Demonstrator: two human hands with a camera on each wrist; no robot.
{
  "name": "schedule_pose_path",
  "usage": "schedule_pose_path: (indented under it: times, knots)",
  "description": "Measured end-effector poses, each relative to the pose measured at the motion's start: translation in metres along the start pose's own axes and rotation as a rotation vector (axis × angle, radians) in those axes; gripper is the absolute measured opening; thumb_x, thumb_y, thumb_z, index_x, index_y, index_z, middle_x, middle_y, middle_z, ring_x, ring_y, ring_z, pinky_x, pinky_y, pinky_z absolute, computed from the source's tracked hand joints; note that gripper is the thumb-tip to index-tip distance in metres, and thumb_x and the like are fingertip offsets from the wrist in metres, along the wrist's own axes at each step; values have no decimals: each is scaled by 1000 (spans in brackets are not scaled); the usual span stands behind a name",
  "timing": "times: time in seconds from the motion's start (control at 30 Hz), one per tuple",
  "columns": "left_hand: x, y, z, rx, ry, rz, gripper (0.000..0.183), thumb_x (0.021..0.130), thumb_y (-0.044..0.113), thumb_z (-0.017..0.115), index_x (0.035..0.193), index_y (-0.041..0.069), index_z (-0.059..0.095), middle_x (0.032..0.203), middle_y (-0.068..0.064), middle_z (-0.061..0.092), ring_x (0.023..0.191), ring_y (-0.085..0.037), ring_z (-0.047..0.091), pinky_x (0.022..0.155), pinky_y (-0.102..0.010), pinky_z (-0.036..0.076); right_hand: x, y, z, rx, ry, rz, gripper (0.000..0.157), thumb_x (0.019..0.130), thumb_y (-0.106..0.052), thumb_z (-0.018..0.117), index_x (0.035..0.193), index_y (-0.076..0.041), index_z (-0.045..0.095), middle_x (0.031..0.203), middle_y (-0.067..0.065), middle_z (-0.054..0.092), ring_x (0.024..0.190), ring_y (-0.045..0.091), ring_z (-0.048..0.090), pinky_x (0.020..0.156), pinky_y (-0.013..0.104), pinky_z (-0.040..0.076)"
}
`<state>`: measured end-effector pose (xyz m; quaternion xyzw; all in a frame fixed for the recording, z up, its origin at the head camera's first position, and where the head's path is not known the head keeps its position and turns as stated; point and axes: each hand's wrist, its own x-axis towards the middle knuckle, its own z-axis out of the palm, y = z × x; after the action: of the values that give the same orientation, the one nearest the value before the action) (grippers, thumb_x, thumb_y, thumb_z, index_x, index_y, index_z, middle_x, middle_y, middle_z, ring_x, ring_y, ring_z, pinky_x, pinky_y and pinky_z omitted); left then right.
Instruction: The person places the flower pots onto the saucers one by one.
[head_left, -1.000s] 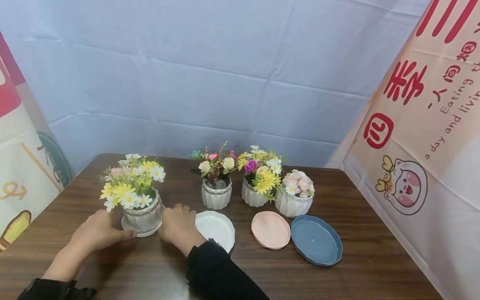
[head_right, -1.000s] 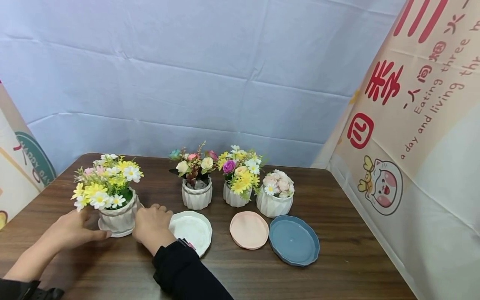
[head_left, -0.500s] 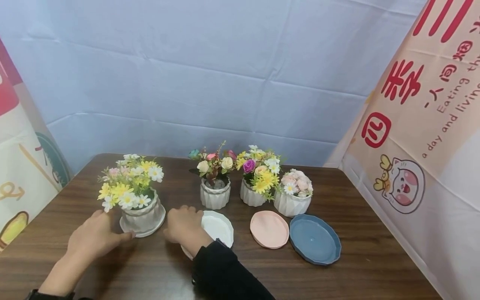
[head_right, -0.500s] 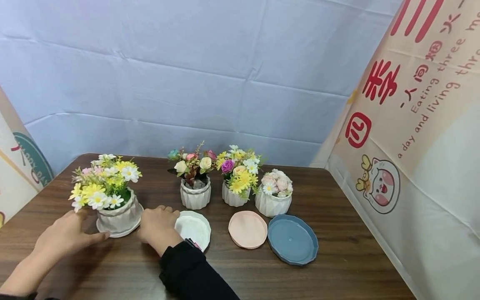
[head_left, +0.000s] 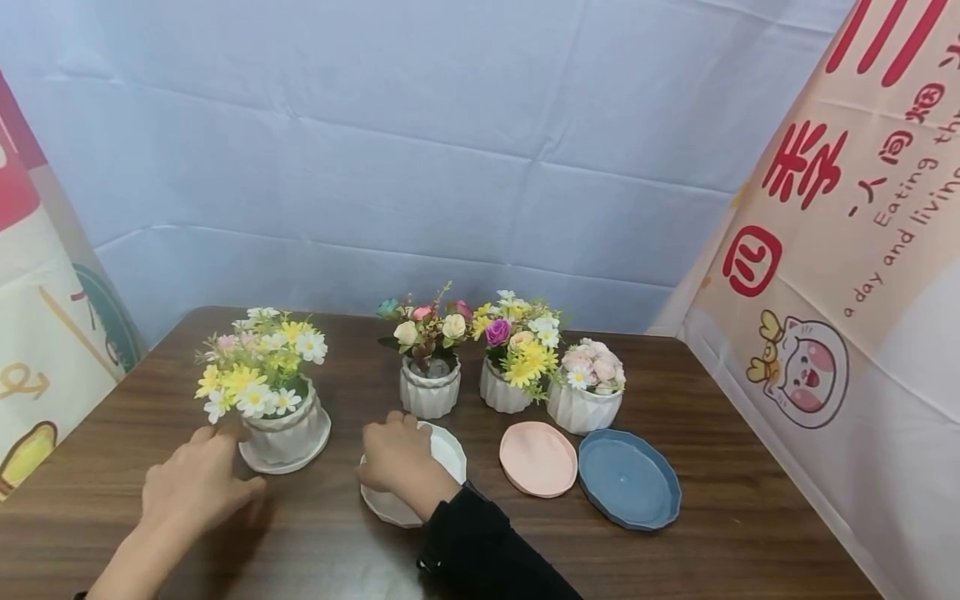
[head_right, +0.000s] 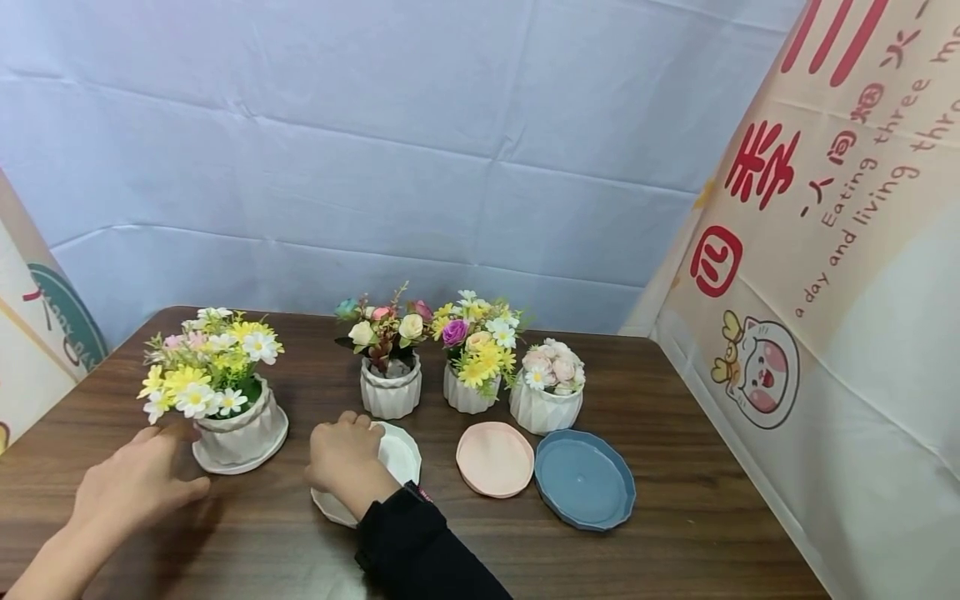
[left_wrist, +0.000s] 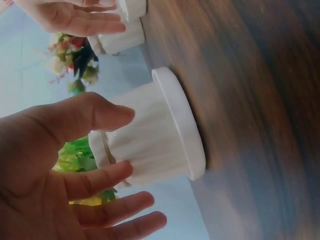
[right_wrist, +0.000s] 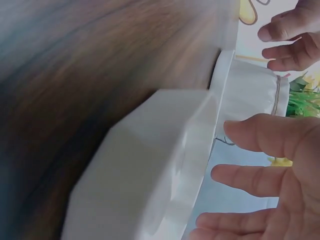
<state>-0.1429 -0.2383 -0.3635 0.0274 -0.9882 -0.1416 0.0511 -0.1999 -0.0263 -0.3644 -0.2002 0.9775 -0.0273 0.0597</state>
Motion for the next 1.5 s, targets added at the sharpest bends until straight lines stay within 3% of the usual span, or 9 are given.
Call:
schedule_pose_path:
  times: [0.1, 0.3, 0.4, 0.5, 0.63, 0.8, 1.0, 1.33, 1.5]
  knots:
    - [-2, 3, 3, -2, 3, 20, 56, 65, 34, 78, 107, 2, 60, 99, -27, 55, 82, -48, 55, 54, -59, 42, -3, 6, -1, -3, 3, -13, 28, 77, -31, 68, 102, -18, 67, 98, 8, 53, 98, 28, 48, 81, 47, 41]
    - [-3, 9, 11, 25, 55, 173, 51, 63, 29, 78, 106, 6, 63, 96, -22, 56, 80, -41, 58, 52, -54, 44, -5, 20, -1, 19, -8, -21, 30, 77, -31, 68, 104, -17, 66, 99, 7, 55, 98, 28, 49, 79, 45, 40]
    - [-5, 10, 13, 53, 68, 199, 52, 61, 31, 80, 105, 9, 63, 94, -19, 56, 80, -38, 59, 54, -54, 43, -5, 26, -3, 42, -19, -27, 36, 79, -32, 68, 111, -17, 65, 105, 8, 56, 101, 29, 49, 79, 46, 40]
    - [-7, 13, 14, 53, 48, 217, 56, 60, 36, 82, 106, 10, 63, 99, -18, 57, 83, -38, 59, 56, -57, 43, -5, 31, -4, 59, -24, -32, 38, 79, -32, 68, 114, -16, 64, 109, 9, 57, 104, 30, 49, 82, 48, 40]
    - [-7, 18, 18, 11, 25, 308, 52, 63, 33, 82, 106, 10, 62, 106, -16, 58, 88, -36, 60, 59, -58, 45, -6, 36, -4, 74, -31, -28, 38, 79, -32, 69, 112, -15, 64, 107, 8, 57, 103, 29, 49, 80, 47, 40]
    - [-5, 27, 23, -78, 17, 405, 46, 66, 25, 80, 106, 12, 63, 109, -11, 58, 90, -30, 60, 64, -51, 50, -7, 43, -4, 90, -30, -19, 38, 78, -33, 70, 111, -14, 64, 104, 7, 58, 99, 29, 50, 78, 47, 41]
    - [-1, 39, 26, -75, 9, 481, 51, 64, 29, 81, 108, 11, 63, 106, -9, 57, 88, -26, 59, 70, -47, 50, -7, 51, -4, 111, -45, 1, 44, 79, -33, 70, 118, -14, 63, 108, 8, 58, 103, 32, 50, 80, 49, 41]
    - [8, 49, 31, -80, 21, 522, 52, 62, 32, 81, 106, 14, 63, 106, -7, 58, 90, -27, 59, 72, -43, 49, -6, 64, -8, 160, -65, 32, 46, 80, -34, 70, 119, -12, 61, 108, 11, 56, 104, 33, 51, 83, 51, 41]
    - [14, 54, 32, -98, -30, 511, 52, 64, 30, 81, 109, 11, 63, 106, -8, 59, 94, -27, 59, 76, -45, 48, -3, 71, -7, 174, -74, 44, 44, 80, -34, 70, 116, -11, 61, 104, 10, 54, 102, 31, 50, 82, 51, 42]
